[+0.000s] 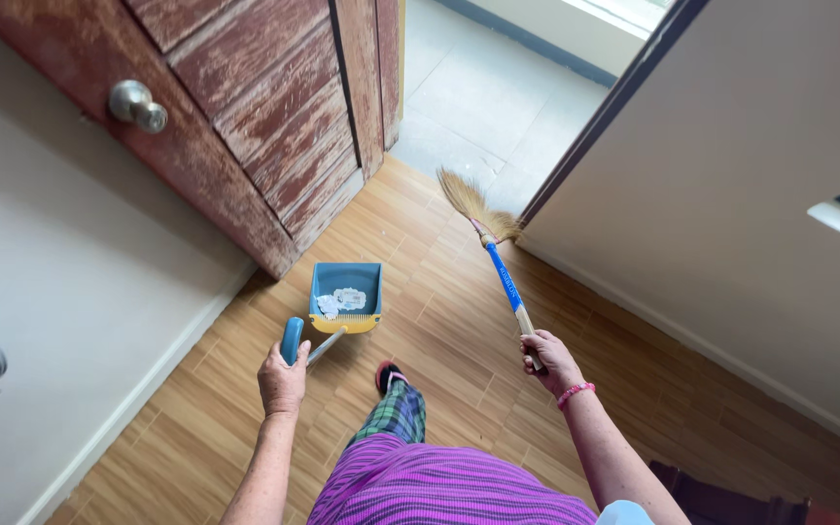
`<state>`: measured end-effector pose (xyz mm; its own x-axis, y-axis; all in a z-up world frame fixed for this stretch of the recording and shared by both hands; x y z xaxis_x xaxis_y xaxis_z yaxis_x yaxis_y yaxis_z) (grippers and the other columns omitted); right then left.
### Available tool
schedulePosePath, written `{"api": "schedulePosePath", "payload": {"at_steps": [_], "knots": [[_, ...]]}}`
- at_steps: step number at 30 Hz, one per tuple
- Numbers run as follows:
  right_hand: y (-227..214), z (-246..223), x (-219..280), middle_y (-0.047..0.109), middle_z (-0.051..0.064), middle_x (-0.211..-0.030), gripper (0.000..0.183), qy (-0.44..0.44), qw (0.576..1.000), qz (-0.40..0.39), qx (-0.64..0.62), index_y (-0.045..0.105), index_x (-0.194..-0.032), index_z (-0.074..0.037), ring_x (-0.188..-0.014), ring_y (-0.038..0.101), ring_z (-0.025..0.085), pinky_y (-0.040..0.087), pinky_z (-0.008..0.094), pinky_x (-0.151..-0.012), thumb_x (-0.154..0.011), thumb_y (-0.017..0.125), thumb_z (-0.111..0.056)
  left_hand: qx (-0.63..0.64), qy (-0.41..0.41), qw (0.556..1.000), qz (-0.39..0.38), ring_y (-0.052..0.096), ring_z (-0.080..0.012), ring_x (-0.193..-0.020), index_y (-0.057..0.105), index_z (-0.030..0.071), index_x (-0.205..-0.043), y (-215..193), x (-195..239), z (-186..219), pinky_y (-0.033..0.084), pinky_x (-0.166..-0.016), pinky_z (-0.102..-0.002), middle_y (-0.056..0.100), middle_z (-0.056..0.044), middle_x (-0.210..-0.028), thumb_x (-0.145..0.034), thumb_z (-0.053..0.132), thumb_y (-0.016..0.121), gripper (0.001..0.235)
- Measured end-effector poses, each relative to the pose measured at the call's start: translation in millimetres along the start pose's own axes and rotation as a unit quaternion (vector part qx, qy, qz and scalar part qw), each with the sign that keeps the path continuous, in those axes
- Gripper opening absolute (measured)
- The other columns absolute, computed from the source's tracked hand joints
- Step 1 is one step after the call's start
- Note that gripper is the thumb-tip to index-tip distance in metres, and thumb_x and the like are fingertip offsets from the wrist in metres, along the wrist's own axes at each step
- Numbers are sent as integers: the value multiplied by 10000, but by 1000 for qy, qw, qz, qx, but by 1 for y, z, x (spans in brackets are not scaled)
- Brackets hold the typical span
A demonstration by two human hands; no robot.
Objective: The person sweeps a wooden floor and a tiled balcony area using a broom and dustpan. They gather debris into the dustpan while moving between rooms and along the balcony edge.
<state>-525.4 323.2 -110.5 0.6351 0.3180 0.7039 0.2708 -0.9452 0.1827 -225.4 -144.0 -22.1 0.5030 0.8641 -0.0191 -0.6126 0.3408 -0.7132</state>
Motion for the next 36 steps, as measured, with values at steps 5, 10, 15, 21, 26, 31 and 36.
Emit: {"api": "schedulePosePath", "payload": {"at_steps": [5, 10, 15, 21, 26, 31, 36], "knots": [[27, -74, -57, 583, 31, -702, 83, 5, 999, 27, 41, 545, -923, -90, -480, 520, 122, 418, 310, -433, -943, 616, -129, -11, 20, 1000, -6, 700, -412, -843, 680, 14, -1059, 34, -90, 37, 551, -759, -492, 721, -231, -898, -879, 444, 749, 471], [43, -140, -124, 603, 32, -719, 128, -12, 1000, 14, 21, 534, -912, -87, -482, 535, 114, 444, 299, -434, -959, 636, -148, -26, -11, 997, -70, 705, -410, -884, 683, 36, -1043, 79, -162, 57, 558, -785, -488, 731, -216, -922, -908, 464, 736, 452], [45, -205, -179, 597, 26, -722, 114, -25, 999, 30, -9, 538, -935, -98, -495, 520, 114, 437, 291, -448, -978, 615, -172, -25, -5, 997, -72, 697, -418, -883, 689, 49, -1082, 113, -212, 88, 550, -779, -503, 729, -220, -934, -880, 447, 744, 450], [36, -280, -286, 607, 46, -768, 80, 8, 999, 22, 33, 517, -992, -84, -540, 535, 119, 470, 300, -464, -1007, 558, -151, -70, -60, 992, -89, 710, -408, -894, 696, 48, -1064, 158, -250, 110, 557, -801, -496, 739, -216, -931, -888, 477, 734, 466], [23, -364, -387, 531, 4, -692, 117, 55, 993, 42, 91, 520, -894, -107, -498, 470, 98, 394, 281, -432, -997, 553, -152, -66, -67, 994, -54, 701, -426, -876, 684, 43, -1078, 201, -279, 163, 556, -778, -503, 731, -228, -917, -895, 479, 718, 474], [30, -455, -483, 507, 16, -609, 253, 64, 992, 19, 111, 543, -755, -75, -456, 456, 132, 391, 291, -426, -988, 589, -162, -79, -84, 991, -61, 704, -426, -852, 682, 64, -1067, 255, -316, 220, 560, -753, -506, 732, -221, -887, -851, 471, 727, 463], [49, -530, -568, 504, -9, -626, 254, 82, 991, 17, 105, 523, -779, -118, -470, 446, 96, 376, 267, -431, -973, 671, -190, -54, -83, 990, -97, 699, -412, -819, 673, 65, -966, 304, -366, 277, 559, -732, -500, 725, -205, -842, -870, 436, 724, 386]]}}
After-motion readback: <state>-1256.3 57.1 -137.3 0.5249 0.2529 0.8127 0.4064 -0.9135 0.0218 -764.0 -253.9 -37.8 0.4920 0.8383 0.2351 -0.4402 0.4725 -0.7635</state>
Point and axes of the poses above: each hand's wrist, its own x-axis away from the middle knuckle, its own y-axis out of the palm, z = x × y, the point moved 8 cm from there along -x, towards the middle knuckle
